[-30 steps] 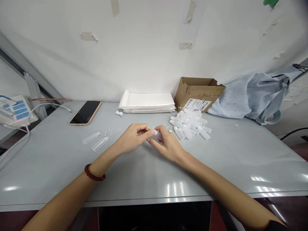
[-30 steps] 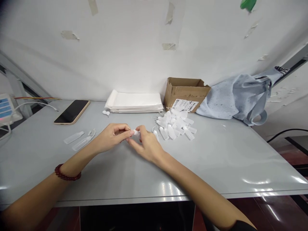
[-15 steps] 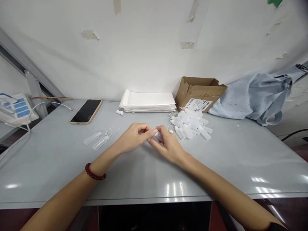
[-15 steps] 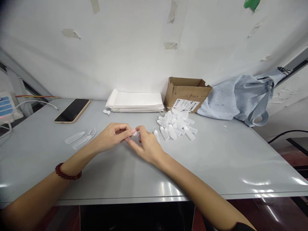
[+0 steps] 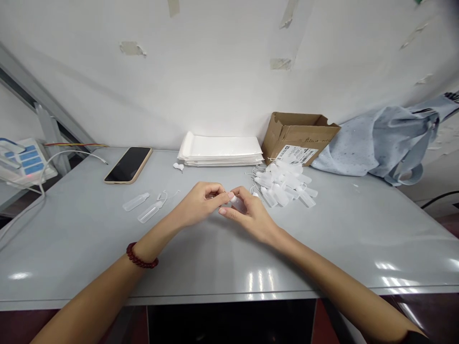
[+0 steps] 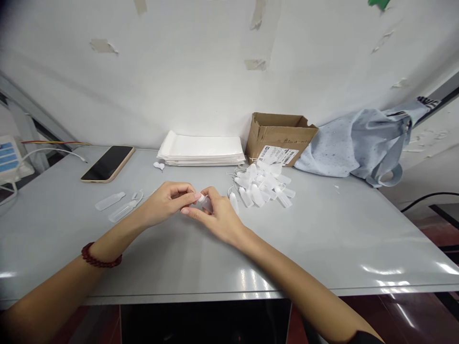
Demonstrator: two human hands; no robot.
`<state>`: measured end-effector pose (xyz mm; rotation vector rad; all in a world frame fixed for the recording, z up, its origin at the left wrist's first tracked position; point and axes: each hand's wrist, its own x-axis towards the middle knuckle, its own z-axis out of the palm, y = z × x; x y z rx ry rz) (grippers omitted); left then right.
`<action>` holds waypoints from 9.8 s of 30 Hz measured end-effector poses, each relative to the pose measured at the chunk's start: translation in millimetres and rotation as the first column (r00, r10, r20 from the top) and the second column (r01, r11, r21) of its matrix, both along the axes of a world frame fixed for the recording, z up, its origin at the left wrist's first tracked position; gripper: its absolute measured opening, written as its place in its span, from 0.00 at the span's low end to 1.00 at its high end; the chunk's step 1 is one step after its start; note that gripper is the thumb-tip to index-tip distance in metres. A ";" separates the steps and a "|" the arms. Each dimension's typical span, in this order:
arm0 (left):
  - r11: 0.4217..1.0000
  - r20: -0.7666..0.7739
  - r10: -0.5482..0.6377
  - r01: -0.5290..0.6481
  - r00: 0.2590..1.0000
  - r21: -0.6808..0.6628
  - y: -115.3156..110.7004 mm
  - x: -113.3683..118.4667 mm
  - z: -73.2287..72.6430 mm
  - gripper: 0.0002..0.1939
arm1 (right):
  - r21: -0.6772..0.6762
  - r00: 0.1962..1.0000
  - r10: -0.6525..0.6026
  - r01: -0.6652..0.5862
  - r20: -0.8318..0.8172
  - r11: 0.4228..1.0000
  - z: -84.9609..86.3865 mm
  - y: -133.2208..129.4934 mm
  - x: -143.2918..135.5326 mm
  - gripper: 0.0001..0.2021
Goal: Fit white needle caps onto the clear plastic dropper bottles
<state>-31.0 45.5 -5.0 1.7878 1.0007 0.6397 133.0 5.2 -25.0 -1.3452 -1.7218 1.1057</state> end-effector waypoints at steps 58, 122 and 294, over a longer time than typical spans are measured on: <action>0.985 -0.096 -0.151 0.141 0.984 -0.102 3.1 -6.7 0.2 0.19 | 0.088 0.979 -0.162 0.152 0.123 0.984 1.4 12.7 11.2 0.17; 0.894 0.182 -0.378 0.409 0.908 -0.181 -0.4 -9.9 3.3 0.14 | -0.256 0.899 0.203 -0.317 -0.388 0.913 11.8 7.7 14.2 0.20; 0.599 -0.068 0.723 -0.575 0.688 0.557 72.5 -95.7 -0.8 0.14 | 0.378 0.769 -0.041 -0.266 0.638 0.887 -26.8 30.0 -165.7 0.36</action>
